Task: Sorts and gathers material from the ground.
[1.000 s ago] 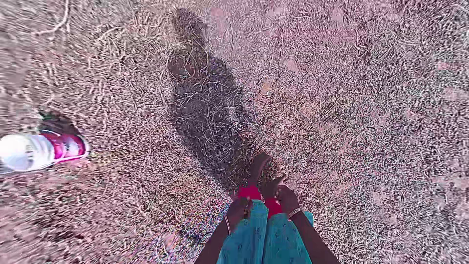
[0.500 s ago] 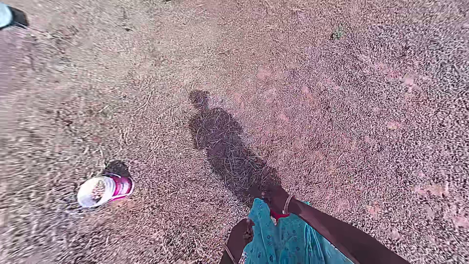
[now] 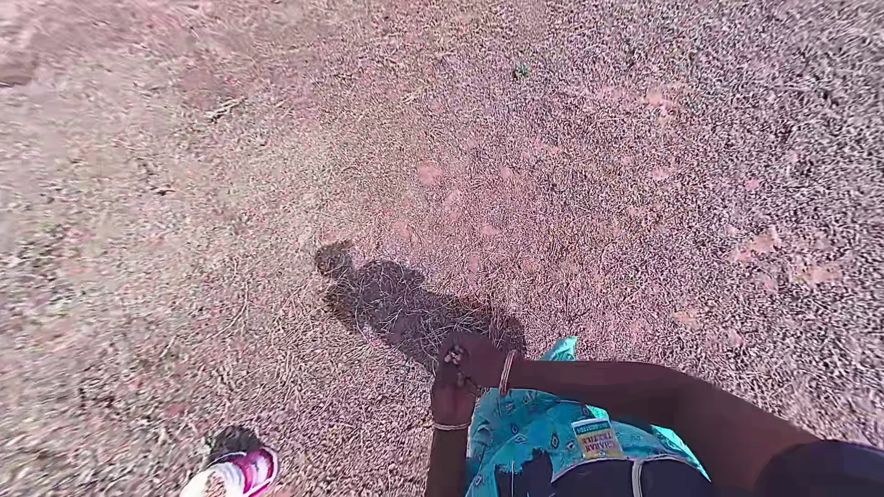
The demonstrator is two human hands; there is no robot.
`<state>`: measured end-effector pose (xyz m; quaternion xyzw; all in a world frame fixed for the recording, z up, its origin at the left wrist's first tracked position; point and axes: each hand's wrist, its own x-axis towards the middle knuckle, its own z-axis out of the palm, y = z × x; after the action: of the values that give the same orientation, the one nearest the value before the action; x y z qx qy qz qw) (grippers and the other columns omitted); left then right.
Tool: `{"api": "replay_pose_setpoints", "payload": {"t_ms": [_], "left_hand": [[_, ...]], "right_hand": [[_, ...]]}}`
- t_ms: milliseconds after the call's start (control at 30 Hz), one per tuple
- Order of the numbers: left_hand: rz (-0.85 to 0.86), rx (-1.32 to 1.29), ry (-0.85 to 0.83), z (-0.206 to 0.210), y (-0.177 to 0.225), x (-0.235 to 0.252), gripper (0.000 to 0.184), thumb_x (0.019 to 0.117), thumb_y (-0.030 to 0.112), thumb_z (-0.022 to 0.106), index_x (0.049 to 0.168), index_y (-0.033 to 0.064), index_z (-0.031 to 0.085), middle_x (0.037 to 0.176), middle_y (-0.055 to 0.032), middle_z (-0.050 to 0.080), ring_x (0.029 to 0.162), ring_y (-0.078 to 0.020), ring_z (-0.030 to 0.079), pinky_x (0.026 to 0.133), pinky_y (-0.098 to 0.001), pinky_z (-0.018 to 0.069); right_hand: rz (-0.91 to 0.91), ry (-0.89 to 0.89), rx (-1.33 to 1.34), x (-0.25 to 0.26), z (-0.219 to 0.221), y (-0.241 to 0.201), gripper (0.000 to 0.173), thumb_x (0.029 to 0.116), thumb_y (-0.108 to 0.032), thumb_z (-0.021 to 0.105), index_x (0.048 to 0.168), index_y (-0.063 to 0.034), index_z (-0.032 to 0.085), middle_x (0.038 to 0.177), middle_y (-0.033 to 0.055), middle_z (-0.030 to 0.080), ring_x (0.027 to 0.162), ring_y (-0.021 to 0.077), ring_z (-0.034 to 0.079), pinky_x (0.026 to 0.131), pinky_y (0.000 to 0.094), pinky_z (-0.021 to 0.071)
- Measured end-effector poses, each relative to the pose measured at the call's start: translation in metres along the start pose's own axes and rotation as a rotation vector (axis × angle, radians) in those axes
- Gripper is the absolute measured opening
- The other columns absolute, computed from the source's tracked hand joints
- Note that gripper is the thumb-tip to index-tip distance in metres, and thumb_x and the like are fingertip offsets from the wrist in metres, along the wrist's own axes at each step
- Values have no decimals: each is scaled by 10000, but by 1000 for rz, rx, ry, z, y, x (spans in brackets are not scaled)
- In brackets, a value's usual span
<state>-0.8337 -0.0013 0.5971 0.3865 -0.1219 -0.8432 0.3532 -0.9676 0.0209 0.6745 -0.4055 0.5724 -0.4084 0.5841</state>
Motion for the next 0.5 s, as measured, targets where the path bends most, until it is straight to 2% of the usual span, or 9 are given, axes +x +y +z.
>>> {"api": "replay_pose_setpoints", "payload": {"t_ms": [67, 100, 167, 233, 267, 333, 400, 500], "left_hand": [[-16, 39, -96, 12, 6, 9, 481, 1118, 298, 155, 1071, 162, 615, 880, 16, 726, 790, -91, 713, 717, -284, 615], [-34, 61, -101, 20, 9, 11, 496, 1123, 320, 158, 1052, 155, 621, 865, 14, 717, 789, -94, 709, 722, -287, 612], [-83, 118, -69, 39, 11, 10, 544, 1122, 353, 138, 989, 135, 619, 822, -4, 714, 772, -110, 715, 716, -304, 617], [-130, 142, -118, 52, 11, 7, 566, 1121, 372, 124, 1054, 129, 631, 914, -31, 742, 860, -132, 735, 765, -326, 626], [-136, 140, -139, 58, 9, 4, 567, 1120, 354, 129, 1059, 130, 646, 935, -37, 752, 881, -137, 740, 778, -334, 628], [-117, 154, -162, 71, 1, 0, 559, 1114, 307, 138, 1037, 143, 667, 938, -27, 764, 888, -127, 745, 785, -324, 631], [-84, 183, -135, 84, -10, 2, 559, 1101, 271, 128, 964, 166, 659, 883, -6, 763, 841, -110, 744, 748, -318, 630], [-69, 172, -113, 93, -30, 8, 572, 1093, 272, 185, 866, 185, 703, 819, -5, 769, 768, -115, 748, 692, -328, 632]], "right_hand": [[-91, 34, -92, -6, -7, -13, 320, 916, 149, 490, 1218, 112, 592, 1155, 252, 642, 1049, 293, 631, 943, 441, 504], [-134, 52, -125, -9, -12, -18, 346, 914, 152, 490, 1242, 118, 595, 1189, 276, 642, 1093, 327, 633, 979, 452, 496], [-255, 121, -134, -15, -21, -22, 328, 920, 157, 483, 1213, 128, 628, 1192, 288, 650, 1112, 341, 638, 1006, 436, 492], [-385, 180, -103, -22, -30, -22, 300, 908, 175, 488, 1162, 147, 644, 1165, 295, 670, 1111, 349, 658, 1013, 434, 504], [-404, 167, -87, -28, -36, -25, 300, 920, 175, 483, 1176, 152, 637, 1185, 298, 666, 1135, 352, 654, 1033, 436, 497], [-479, 169, -69, -36, -45, -23, 263, 953, 143, 491, 1163, 155, 648, 1163, 307, 676, 1128, 373, 665, 1034, 462, 503], [-575, 164, -82, -34, -59, -14, 255, 959, 130, 481, 1137, 141, 664, 1110, 294, 697, 1089, 384, 683, 1008, 492, 520], [-567, 90, -104, -43, -86, -9, 268, 981, 114, 467, 1159, 125, 666, 1127, 281, 702, 1109, 381, 681, 1021, 495, 511]]}}
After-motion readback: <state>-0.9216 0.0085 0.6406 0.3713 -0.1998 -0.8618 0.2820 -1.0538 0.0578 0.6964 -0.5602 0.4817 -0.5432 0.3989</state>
